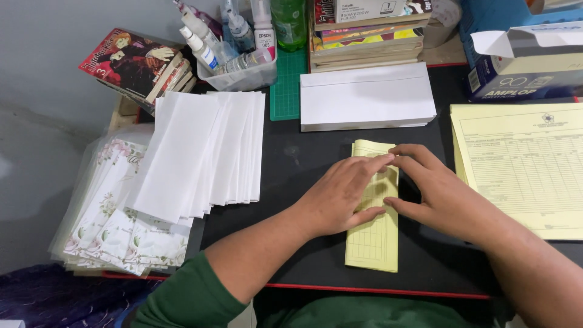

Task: Folding yellow paper forms and inserting them into white envelopes

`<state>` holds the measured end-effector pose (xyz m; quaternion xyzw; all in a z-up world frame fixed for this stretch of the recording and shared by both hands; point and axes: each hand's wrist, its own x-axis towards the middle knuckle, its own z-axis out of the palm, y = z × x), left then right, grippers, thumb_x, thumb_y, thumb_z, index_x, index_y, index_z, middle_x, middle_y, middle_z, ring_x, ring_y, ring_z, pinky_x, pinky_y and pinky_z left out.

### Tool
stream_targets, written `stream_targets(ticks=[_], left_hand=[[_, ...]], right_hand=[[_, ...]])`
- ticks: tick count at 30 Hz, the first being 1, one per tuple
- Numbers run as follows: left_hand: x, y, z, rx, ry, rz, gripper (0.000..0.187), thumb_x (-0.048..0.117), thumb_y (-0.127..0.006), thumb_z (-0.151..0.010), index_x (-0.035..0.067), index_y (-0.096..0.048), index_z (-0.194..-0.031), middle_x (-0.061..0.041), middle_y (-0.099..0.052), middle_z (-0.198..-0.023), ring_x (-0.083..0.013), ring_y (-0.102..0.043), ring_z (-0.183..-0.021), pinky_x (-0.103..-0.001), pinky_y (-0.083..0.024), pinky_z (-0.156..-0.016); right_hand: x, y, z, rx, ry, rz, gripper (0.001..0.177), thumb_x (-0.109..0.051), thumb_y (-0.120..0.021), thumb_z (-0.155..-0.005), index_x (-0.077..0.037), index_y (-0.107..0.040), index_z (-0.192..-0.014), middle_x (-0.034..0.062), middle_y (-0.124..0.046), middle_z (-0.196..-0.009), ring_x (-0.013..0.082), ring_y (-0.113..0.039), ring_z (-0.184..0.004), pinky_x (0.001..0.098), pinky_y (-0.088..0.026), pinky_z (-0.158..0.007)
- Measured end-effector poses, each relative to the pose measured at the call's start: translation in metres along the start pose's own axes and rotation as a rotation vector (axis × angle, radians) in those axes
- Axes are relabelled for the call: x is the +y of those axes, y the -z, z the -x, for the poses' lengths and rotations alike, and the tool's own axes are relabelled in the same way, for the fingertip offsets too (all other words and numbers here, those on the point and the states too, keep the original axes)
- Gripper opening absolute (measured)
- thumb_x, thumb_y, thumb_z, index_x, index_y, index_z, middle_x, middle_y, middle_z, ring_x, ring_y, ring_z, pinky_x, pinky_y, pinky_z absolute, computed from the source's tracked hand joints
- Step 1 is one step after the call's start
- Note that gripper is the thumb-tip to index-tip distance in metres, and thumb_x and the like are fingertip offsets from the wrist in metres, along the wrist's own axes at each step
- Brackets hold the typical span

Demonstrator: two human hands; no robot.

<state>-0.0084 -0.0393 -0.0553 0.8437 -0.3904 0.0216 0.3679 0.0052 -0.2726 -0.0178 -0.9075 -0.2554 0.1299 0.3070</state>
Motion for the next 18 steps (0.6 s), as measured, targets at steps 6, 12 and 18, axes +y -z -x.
stream_targets(ticks=[6,12,18], left_hand=[[0.0,-0.003,0.0,0.025,-0.002,-0.069,0.092,0.047,-0.072,-0.095,0.015,-0.017,-0.161,-0.015,-0.049,-0.143,-0.0384,-0.046,-0.138,-0.053,-0.04,-0.118],[0.003,0.026,-0.002,-0.181,0.173,-0.171,0.095,0.058,-0.068,-0.085,0.013,-0.026,-0.158,-0.009,-0.032,-0.165,-0.0388,-0.022,-0.155,-0.063,-0.02,-0.119],[0.0,0.033,0.0,-0.319,0.245,-0.257,0.115,0.075,-0.069,-0.077,0.016,-0.019,-0.162,-0.003,-0.019,-0.171,-0.0397,-0.011,-0.156,-0.065,-0.011,-0.12]], right_hand=[[0.015,-0.01,-0.002,-0.047,-0.004,0.119,0.084,-0.04,-0.084,-0.075,-0.014,-0.049,-0.147,0.0097,-0.051,-0.148,0.0311,-0.044,-0.135,0.0456,-0.042,-0.108],[0.021,-0.013,-0.001,-0.049,0.038,0.167,0.077,-0.041,-0.083,-0.078,-0.013,-0.055,-0.144,0.0081,-0.05,-0.144,0.0286,-0.045,-0.135,0.0454,-0.041,-0.11],[0.019,-0.01,-0.001,-0.083,-0.003,0.171,0.073,-0.041,-0.082,-0.079,-0.014,-0.057,-0.142,0.0088,-0.048,-0.147,0.0291,-0.044,-0.138,0.0465,-0.041,-0.11]])
